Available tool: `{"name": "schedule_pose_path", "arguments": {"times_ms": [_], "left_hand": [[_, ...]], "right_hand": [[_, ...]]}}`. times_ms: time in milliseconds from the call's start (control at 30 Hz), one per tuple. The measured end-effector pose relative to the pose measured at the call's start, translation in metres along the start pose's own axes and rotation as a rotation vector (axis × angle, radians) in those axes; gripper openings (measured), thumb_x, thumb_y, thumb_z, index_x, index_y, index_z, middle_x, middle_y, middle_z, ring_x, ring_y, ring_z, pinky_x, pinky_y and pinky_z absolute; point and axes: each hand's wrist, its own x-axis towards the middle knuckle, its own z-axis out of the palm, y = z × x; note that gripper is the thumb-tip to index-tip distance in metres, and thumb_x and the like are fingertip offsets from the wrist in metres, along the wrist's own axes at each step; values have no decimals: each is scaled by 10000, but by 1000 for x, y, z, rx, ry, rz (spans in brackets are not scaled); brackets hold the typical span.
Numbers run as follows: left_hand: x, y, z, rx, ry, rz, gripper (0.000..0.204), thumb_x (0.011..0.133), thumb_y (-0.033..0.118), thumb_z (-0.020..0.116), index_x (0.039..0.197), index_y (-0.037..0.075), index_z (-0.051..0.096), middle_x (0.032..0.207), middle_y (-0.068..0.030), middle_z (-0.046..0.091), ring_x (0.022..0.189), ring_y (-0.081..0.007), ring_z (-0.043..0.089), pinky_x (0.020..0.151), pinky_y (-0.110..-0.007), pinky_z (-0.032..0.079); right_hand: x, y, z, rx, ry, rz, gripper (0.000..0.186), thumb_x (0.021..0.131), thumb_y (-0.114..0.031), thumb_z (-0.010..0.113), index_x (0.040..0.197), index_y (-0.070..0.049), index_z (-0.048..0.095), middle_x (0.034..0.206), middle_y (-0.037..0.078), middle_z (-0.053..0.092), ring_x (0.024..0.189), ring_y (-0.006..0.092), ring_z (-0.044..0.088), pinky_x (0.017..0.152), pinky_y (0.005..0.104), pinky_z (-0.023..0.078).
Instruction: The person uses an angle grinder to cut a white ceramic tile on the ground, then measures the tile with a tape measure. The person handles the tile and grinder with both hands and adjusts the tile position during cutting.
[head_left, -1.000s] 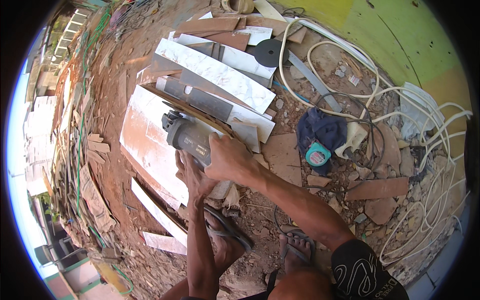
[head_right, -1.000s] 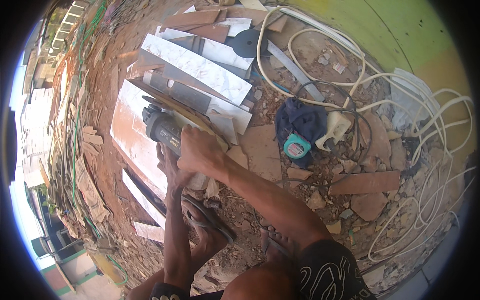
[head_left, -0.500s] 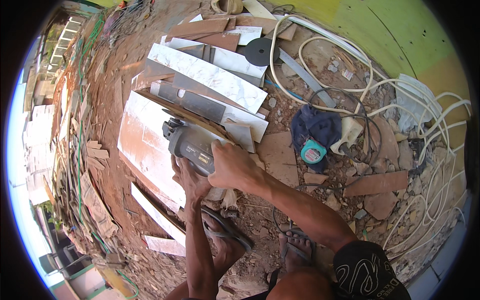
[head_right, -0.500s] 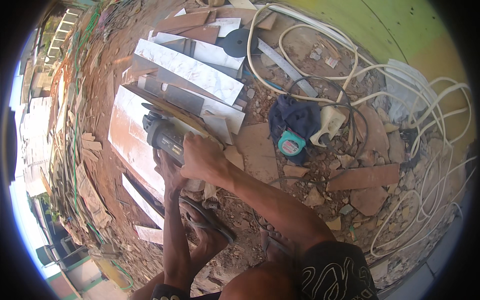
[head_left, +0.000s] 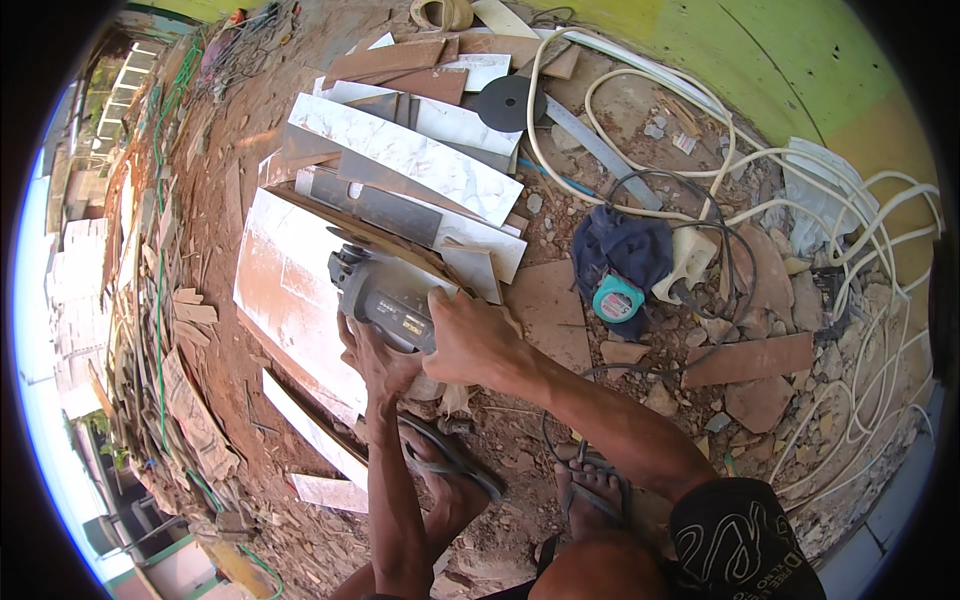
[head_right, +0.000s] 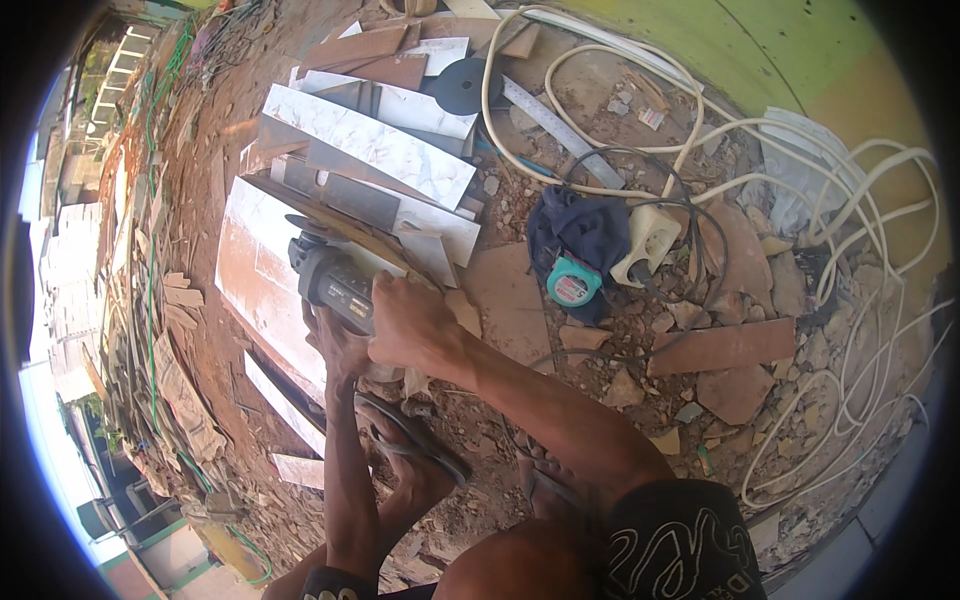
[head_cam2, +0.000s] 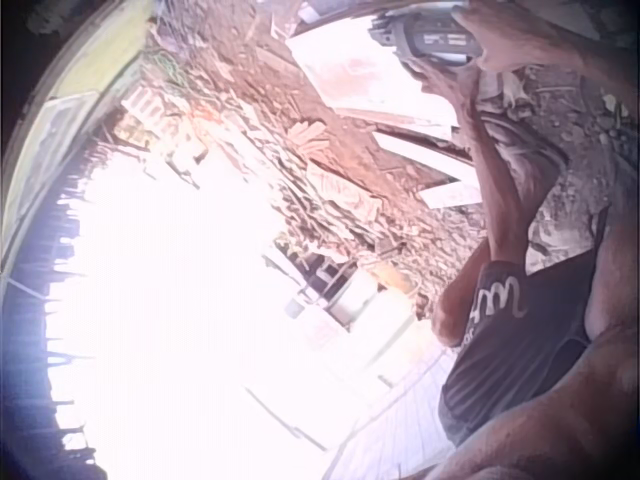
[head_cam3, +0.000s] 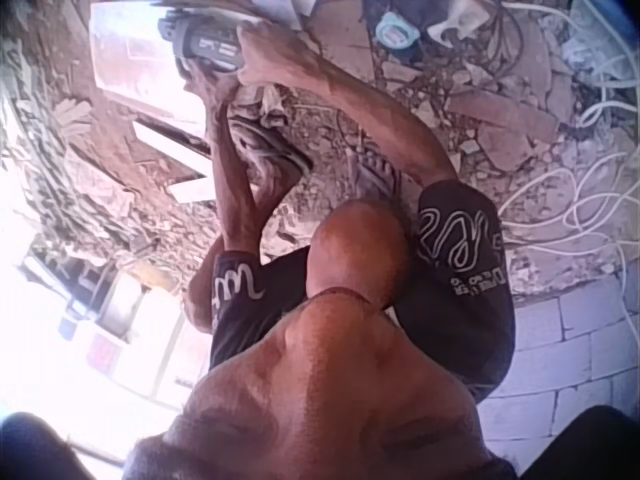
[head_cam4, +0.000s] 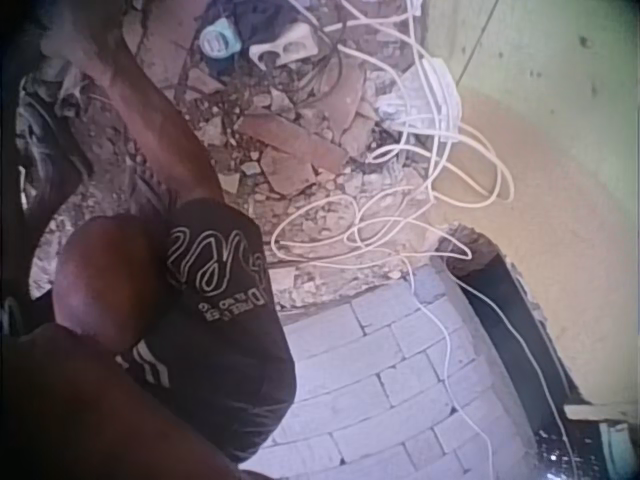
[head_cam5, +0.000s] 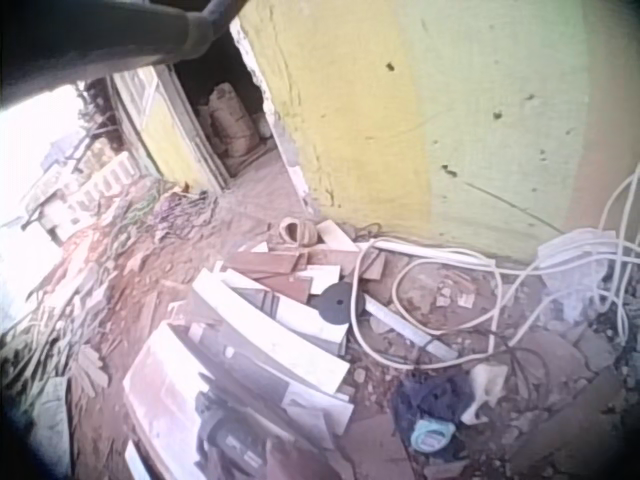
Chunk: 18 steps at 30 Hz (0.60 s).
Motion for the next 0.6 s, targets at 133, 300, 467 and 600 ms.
{"name": "schedule_pose_path", "arguments": {"times_ms": [133,300,467,600], "left_hand": [[1,0,-1,17,13,37,1405,453,601,919,1591,136,238,1646,-193,219,1526,-388,129,1172,-627,196],[2,-1,-2,66,-23,30,1463,434,621,921,1601,100,209,1657,-224,178,1528,-392,130,1175,-630,193],[2,-1,-2,91,-22,34,1526,419,621,924,1606,38,163,1648,-253,182,1531,-397,128,1183,-619,188],[3,-7,0,97,0,85,1570,417,613,925,1601,-24,114,1639,-272,188,1531,-401,134,1186,-611,190]], "right_hand": [[-5,1,-2,-31,-14,13,402,700,-114,689,994,119,544,844,340,677,828,495,711,743,520,603],[-11,7,-2,-21,-5,0,415,683,-122,701,986,116,551,837,338,676,815,495,709,736,519,602],[-19,10,-3,-28,21,-10,429,668,-126,709,988,118,559,800,329,678,774,480,713,723,503,605],[-25,12,-5,-36,36,-41,425,657,-121,702,976,125,565,777,323,677,761,469,716,710,494,605]]}}
